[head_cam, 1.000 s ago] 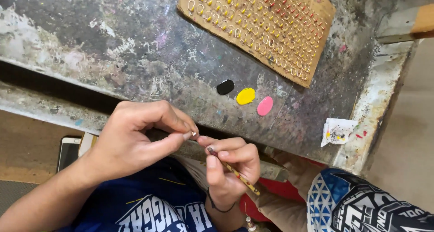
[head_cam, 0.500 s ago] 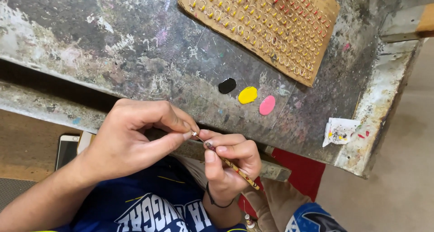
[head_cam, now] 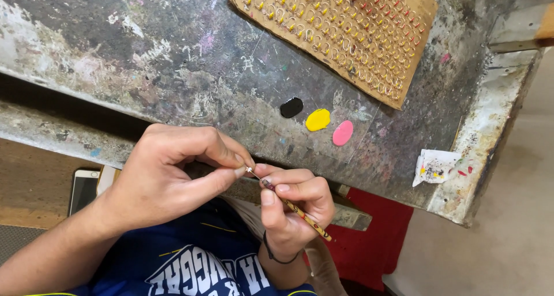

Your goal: The person is using a fine-tipped brush to apply different colors of paint to small jewelry components at a workbench.

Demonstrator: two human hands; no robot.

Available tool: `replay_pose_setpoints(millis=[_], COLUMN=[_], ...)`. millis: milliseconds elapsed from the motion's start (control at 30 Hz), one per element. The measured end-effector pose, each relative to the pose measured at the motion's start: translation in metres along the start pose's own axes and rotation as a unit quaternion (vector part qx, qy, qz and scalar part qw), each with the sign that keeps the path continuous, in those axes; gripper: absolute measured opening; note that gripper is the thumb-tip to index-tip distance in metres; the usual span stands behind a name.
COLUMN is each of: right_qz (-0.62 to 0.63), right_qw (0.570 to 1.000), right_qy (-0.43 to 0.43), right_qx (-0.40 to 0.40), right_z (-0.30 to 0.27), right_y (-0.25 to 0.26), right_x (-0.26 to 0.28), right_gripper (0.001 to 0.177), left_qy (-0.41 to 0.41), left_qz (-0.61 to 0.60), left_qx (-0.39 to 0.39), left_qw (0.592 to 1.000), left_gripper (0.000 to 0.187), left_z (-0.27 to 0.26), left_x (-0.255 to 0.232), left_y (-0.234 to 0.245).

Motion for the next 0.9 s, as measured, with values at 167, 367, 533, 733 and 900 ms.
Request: replay_pose_setpoints(millis=[167, 367, 533, 733, 900], right_qz=[0.000, 0.000, 0.004, 0.001, 0.003], right_qw=[1.000, 1.000, 1.000, 1.000, 1.000], right_qy=[0.001, -0.010, 0.002, -0.004, -0.005], right_qx=[0.001, -0.004, 0.008, 0.000, -0.001], right_z=[-0.0002, -0.0007, -0.0007, -0.0019, -0.0020], right_y=[0.0004, 0.0003, -0.0004, 0.0015, 0.0010], right_x=[-0.0002, -0.0002, 0.0002, -0.0014, -0.0013], right_gripper=[0.017, 0.017, 0.017, 0.017, 0.017], left_qy=[0.002, 0.003, 0.004, 0.002, 0.002], left_qz=[0.000, -0.002, 0.003, 0.003, 0.004], left_qx=[-0.002, -0.004, -0.003, -0.003, -0.002], left_qw=[1.000, 1.000, 1.000, 1.000, 1.000], left_gripper=[0.010, 0.011, 0.011, 0.010, 0.009], left_z=[-0.0003, -0.0002, -0.0003, 0.0000, 0.0000], left_x=[0.0008, 0.0004, 0.0013, 0.0009, 0.0008], left_y=[-0.0001, -0.0001, -0.0003, -0.0004, -0.0004])
Point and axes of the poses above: each hand's wrist, its own z-axis towards the middle knuckle, its own y-axis out of the back of the hand, x = y × z, the point moved 8 cm from there along z, towards the middle knuckle, and after that the axes turned 6 degrees about y, right-handed, at the moved point
